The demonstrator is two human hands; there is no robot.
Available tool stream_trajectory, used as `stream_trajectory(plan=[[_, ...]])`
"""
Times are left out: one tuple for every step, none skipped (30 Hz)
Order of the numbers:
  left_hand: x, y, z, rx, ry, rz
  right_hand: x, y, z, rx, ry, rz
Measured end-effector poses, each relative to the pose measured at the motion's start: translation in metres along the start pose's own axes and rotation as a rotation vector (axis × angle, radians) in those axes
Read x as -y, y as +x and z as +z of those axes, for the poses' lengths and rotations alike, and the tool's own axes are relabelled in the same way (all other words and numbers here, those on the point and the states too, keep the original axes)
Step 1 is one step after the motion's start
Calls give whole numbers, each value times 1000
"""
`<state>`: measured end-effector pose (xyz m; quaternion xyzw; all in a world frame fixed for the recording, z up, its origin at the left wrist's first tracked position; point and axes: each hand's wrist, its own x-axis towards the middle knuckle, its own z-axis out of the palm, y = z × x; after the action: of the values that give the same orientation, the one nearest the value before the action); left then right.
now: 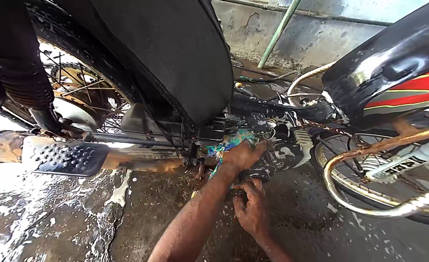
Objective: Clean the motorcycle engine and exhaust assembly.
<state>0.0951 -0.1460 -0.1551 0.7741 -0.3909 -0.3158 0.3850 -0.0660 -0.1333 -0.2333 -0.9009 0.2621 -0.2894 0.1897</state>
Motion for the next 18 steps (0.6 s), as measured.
stream_trajectory(plan=[[-4,-2,4,-26,-13,-18,0,0,0,-5,4,-4],[-9,-5,7,-42,-20,-35,1,0,0,-6,7,-7],[-13,-6,9,-61,-12,-45,0,0,-1,-6,6,-10],[-17,-5,11,-84,-9,-45,0,1,-2,-9,-4,-12],[-21,-6,12,-101,-6,-54,1,1,-2,-14,-19,-13],[-24,-6,13,-112,-14,-71,1,1,-2,-18,-42,-19],[-26,-5,15,-125,-37,-93,1,0,-2,-13,-58,-21],[-27,-4,18,-145,-69,-112,2,0,-4,-5,-66,-21],[-28,-1,20,-171,-122,-120,3,0,-4,-5,-63,-22],[-30,1,20,-189,-168,-114,4,0,-6,1,-45,-16],[-32,5,20,-198,-205,-94,6,1,-8,12,-27,-4],[-33,10,20,-201,-232,-58,8,0,-10,32,-17,16],[-33,12,19,-192,-252,-22,10,-1,-12,68,-15,54],[-31,13,20,-185,-233,-3,12,-2,-13,102,-25,95],[-28,12,19,-183,-167,-17,14,-1,-13,118,-30,121],[-26,10,18,-180,-83,-47,15,-1,-12,114,-34,128],[-25,7,16,-181,-24,-74,17,1,-12,115,-30,133],[-25,4,14,-181,14,-93,17,2,-12,113,-40,129]])
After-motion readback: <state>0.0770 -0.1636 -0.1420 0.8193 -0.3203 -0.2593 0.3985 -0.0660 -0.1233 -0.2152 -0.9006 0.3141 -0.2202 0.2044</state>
